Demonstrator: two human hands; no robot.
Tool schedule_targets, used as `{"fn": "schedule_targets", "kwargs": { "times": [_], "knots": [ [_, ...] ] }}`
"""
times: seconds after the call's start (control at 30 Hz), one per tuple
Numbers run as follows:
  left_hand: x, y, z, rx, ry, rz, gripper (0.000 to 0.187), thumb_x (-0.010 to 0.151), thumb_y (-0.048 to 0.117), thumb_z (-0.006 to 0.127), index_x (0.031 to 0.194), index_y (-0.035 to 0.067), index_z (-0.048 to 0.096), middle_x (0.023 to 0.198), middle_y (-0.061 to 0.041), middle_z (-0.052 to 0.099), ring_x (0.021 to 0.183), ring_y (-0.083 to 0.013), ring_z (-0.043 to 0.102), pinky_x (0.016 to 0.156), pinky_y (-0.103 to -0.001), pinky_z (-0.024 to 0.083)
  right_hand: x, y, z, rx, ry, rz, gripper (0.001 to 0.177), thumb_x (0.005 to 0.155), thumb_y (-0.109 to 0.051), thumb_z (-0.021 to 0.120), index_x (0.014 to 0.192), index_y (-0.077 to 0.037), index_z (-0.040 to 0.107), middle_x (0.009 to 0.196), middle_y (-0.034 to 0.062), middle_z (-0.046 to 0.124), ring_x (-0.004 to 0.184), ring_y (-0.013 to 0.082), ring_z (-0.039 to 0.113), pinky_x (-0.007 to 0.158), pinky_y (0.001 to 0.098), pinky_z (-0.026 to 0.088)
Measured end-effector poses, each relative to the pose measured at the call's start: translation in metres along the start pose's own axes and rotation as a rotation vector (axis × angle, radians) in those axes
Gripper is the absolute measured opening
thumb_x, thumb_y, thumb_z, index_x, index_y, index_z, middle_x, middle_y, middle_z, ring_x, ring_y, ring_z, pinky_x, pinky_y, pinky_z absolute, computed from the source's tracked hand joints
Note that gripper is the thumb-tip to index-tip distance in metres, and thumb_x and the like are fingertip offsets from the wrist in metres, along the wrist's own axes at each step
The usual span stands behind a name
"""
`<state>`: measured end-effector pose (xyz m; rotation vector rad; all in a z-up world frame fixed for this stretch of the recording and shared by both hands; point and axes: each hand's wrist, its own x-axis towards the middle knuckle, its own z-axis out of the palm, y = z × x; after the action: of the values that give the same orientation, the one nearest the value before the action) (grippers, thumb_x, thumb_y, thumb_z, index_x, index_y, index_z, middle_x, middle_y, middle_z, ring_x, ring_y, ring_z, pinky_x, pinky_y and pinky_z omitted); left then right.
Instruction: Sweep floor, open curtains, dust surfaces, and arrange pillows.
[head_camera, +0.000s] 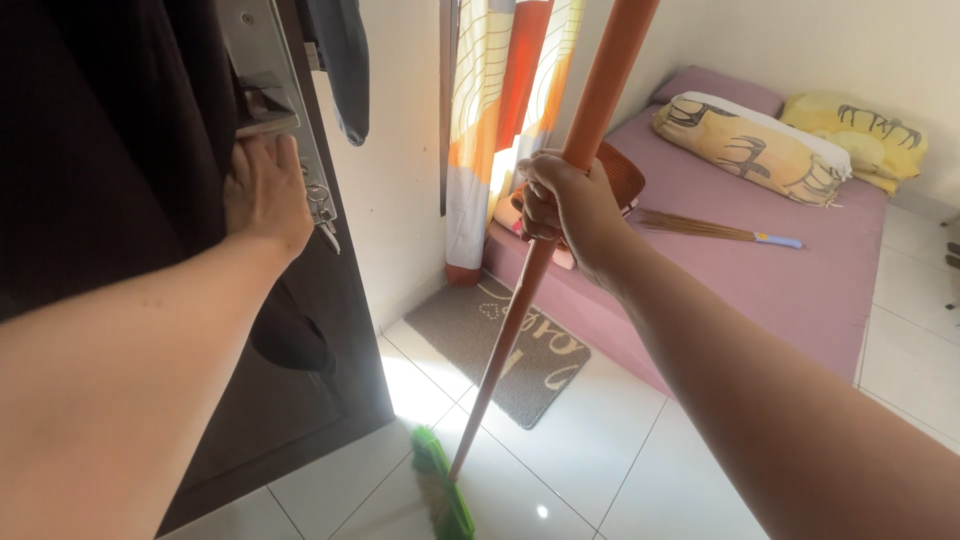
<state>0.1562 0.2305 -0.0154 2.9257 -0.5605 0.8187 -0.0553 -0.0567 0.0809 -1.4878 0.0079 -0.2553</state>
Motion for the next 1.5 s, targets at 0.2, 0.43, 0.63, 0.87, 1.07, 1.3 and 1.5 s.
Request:
{"fn": "schedule_targets", "kwargs": {
  "times": [0.2, 0.43, 0.63, 0.87, 1.07, 1.3, 1.5],
  "knots": [
    [0.001, 0.030, -0.057, 0.065, 0.254, 0.277, 0.046, 0.108, 0.023, 0.066, 0.145, 0.008, 0.042, 0.141, -0.016, 0.047, 0.134, -0.0336, 0.046, 0.117, -0.049, 0.038, 0.011, 0.004, 0.001, -0.015, -0.012, -0.050, 0.041, 0.092, -0.019, 0.059, 0.060, -0.018, 0.033, 0.048, -0.0027, 0.032, 0.041, 0.0113, 0.029, 0.045, 0.0311, 0.033],
    [0.070, 0.010, -0.019, 0.130, 0.064, -0.170, 0.082, 0.103, 0.047, 0.062, 0.154, -0.008, 0.029, 0.120, -0.030, 0.064, 0.116, -0.0420, 0.057, 0.111, -0.054, 0.032, 0.025, 0.009, 0.014, 0.009, -0.017, 0.028, 0.037, 0.090, -0.021, 0.060, 0.063, -0.019, 0.035, 0.050, -0.0027, 0.035, 0.044, 0.0122, 0.034, 0.047, 0.0324, 0.036],
    [0.061, 0.026, -0.034, 0.122, -0.110, -0.286, 0.089, 0.104, 0.061, 0.043, 0.156, -0.004, 0.011, 0.121, -0.026, 0.064, 0.117, -0.0418, 0.055, 0.109, -0.052, 0.031, 0.032, 0.017, 0.030, 0.001, -0.083, 0.032, 0.034, 0.090, -0.021, 0.060, 0.065, -0.019, 0.037, 0.051, -0.0032, 0.034, 0.043, 0.0131, 0.034, 0.051, 0.0340, 0.041],
    [0.000, 0.056, -0.093, 0.110, -0.095, -0.293, 0.066, 0.108, 0.039, 0.043, 0.149, -0.012, 0.032, 0.117, -0.028, 0.068, 0.120, -0.0380, 0.058, 0.112, -0.054, 0.035, 0.036, 0.015, 0.025, -0.004, -0.116, 0.042, 0.024, 0.090, -0.021, 0.059, 0.068, -0.017, 0.048, 0.052, -0.0026, 0.043, 0.044, 0.0121, 0.042, 0.050, 0.0333, 0.044],
    [-0.037, 0.062, -0.116, 0.122, -0.049, -0.232, 0.056, 0.105, 0.035, 0.047, 0.139, -0.009, 0.046, 0.105, -0.025, 0.071, 0.109, -0.0372, 0.064, 0.106, -0.053, 0.040, 0.036, 0.015, 0.009, -0.051, -0.137, 0.046, 0.030, 0.091, -0.020, 0.057, 0.064, -0.017, 0.042, 0.050, -0.0025, 0.039, 0.042, 0.0116, 0.040, 0.049, 0.0328, 0.043],
    [-0.106, 0.081, -0.171, 0.106, -0.037, -0.181, 0.042, 0.107, 0.036, 0.049, 0.123, -0.001, 0.057, 0.085, -0.015, 0.074, 0.093, -0.0295, 0.070, 0.094, -0.045, 0.047, 0.017, 0.001, 0.001, -0.087, -0.117, 0.081, 0.033, 0.089, -0.020, 0.055, 0.060, -0.017, 0.041, 0.047, -0.0030, 0.039, 0.042, 0.0125, 0.043, 0.051, 0.0331, 0.046],
    [-0.099, 0.077, -0.184, 0.178, -0.206, -0.193, 0.044, 0.112, 0.039, 0.044, 0.124, -0.001, 0.057, 0.081, -0.019, 0.075, 0.084, -0.0318, 0.072, 0.095, -0.046, 0.047, 0.008, 0.001, -0.013, -0.107, -0.119, 0.082, 0.033, 0.089, -0.021, 0.055, 0.061, -0.015, 0.038, 0.047, -0.0013, 0.039, 0.043, 0.0135, 0.043, 0.052, 0.0330, 0.047]
  ]
}}
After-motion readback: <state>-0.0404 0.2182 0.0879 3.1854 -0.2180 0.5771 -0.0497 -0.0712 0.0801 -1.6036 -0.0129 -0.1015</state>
